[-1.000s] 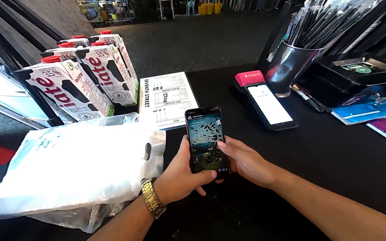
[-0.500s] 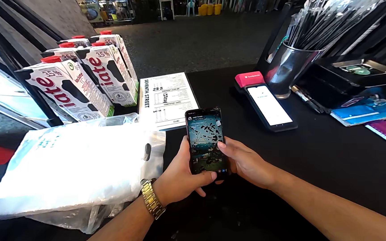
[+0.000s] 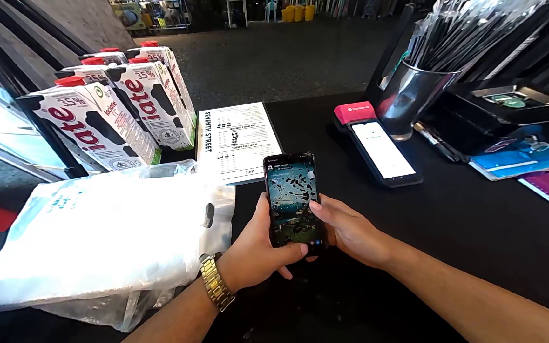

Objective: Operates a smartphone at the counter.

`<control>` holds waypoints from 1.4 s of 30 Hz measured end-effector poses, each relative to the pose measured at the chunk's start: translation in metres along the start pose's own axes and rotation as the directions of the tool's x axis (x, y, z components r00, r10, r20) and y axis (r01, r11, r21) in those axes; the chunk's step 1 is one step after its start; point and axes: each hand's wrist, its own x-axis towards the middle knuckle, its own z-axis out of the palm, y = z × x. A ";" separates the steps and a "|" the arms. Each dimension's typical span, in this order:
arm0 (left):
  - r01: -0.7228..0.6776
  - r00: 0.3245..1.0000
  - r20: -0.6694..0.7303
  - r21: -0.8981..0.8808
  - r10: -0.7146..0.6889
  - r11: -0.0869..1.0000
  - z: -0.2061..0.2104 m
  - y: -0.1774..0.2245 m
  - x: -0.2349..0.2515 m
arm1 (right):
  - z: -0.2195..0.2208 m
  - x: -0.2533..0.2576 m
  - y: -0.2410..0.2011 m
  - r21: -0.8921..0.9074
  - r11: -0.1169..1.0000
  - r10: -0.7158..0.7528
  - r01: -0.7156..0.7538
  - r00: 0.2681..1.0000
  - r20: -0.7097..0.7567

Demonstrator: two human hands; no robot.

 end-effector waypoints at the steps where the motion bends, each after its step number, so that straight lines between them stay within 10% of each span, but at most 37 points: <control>1: -0.005 1.000 0.002 0.006 0.005 1.000 0.000 -0.001 0.000 | 0.000 0.000 0.000 -0.003 1.000 0.001 -0.001 1.000 -0.004; 42: -0.041 0.998 0.052 -0.006 0.041 0.999 -0.003 -0.007 0.001 | 0.002 -0.001 0.001 -0.015 1.000 -0.023 0.022 0.999 -0.029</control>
